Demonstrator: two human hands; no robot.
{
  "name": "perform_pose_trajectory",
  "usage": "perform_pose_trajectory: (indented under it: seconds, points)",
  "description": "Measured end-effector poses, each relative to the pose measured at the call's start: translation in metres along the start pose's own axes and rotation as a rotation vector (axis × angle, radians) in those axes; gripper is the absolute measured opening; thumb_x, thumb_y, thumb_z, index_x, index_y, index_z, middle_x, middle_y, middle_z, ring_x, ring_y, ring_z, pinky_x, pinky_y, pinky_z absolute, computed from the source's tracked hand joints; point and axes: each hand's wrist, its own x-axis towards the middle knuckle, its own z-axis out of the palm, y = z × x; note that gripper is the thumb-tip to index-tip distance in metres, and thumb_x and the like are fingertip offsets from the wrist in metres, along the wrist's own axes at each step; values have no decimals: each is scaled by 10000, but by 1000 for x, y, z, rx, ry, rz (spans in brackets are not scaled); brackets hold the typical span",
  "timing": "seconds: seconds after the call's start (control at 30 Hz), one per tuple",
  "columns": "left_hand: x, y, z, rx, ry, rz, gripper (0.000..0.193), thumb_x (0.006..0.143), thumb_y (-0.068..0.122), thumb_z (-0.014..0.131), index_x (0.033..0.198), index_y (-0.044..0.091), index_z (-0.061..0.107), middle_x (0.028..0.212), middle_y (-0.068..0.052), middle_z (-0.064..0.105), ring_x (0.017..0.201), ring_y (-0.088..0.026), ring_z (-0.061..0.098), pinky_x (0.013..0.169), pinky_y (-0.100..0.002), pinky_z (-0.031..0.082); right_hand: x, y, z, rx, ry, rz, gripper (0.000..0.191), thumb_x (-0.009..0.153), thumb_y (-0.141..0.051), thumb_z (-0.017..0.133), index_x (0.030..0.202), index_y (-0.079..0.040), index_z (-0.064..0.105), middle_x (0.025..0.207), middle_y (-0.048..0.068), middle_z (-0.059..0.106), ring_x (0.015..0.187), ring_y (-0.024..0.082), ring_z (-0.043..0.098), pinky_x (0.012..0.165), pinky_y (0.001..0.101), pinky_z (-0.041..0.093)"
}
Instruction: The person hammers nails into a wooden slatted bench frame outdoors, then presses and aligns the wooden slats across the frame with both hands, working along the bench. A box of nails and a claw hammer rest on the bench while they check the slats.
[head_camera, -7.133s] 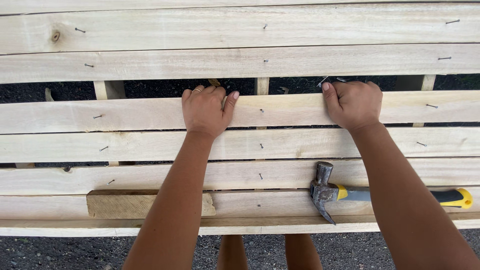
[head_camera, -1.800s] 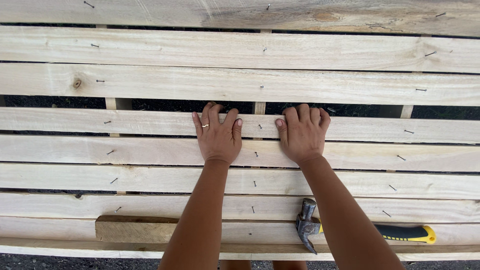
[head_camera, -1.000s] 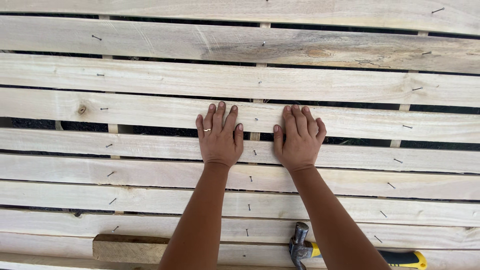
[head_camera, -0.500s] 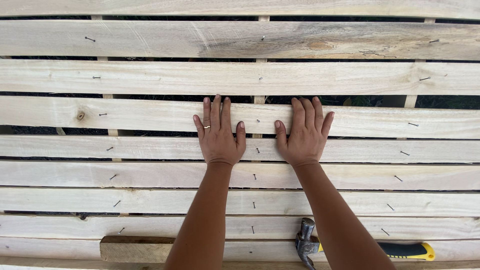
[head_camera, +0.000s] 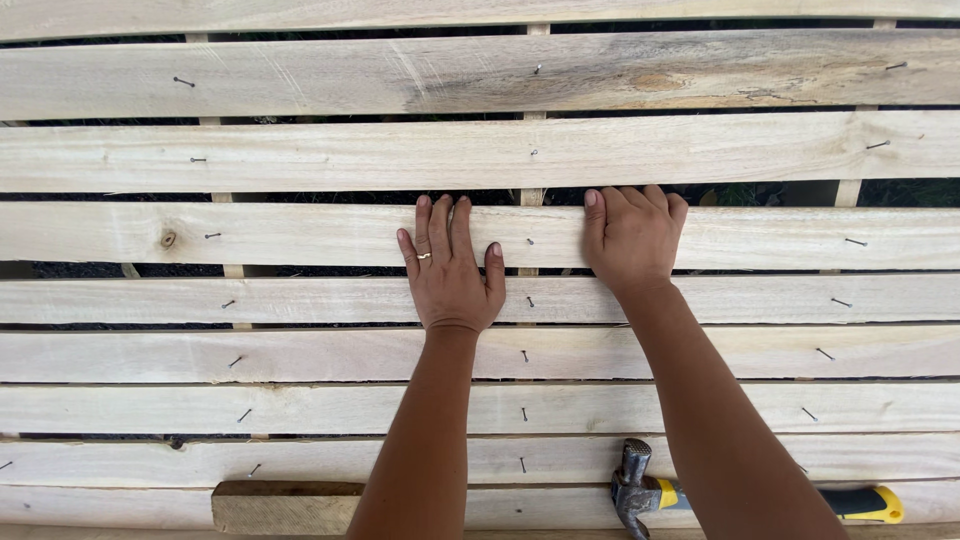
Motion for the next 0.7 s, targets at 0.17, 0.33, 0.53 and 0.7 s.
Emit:
perform_pose_trajectory:
  seconds: [0.17,0.33,0.53,0.7]
  points:
    - [-4,1,2,13,7,8,638,1005,420,440,1546,86,390,1595,-134,350,1570,-321,170,1268,-577,93,-3,6,2,2,-46,-1,447,1133,-299,475,791,-116,699,743,41,667,798,248,566,962,489,370]
    - [-5,1,3,24,11,12,628,994,425,452,1519,84,415,1545,-137,384,1542,-330,228,1268,-564,128,-6,7,0,27,-12,-33,439,1132,-295,480,792,-117,692,716,32,657,746,240,561,900,463,371]
    - [-8,3,8,11,27,10,632,987,427,456,1514,80,419,1544,-140,393,1542,-335,230,1269,-564,133,-6,15,-2,23,-56,-78,460,1137,-303,489,761,-115,675,694,35,656,705,242,568,838,439,378]
    - [-1,4,9,60,81,11,690,983,450,456,1547,58,392,1609,-141,353,1557,-329,176,1236,-583,91,9,15,-4,-17,-102,-106,528,1116,-384,509,688,-127,681,647,54,665,613,255,636,629,415,460]
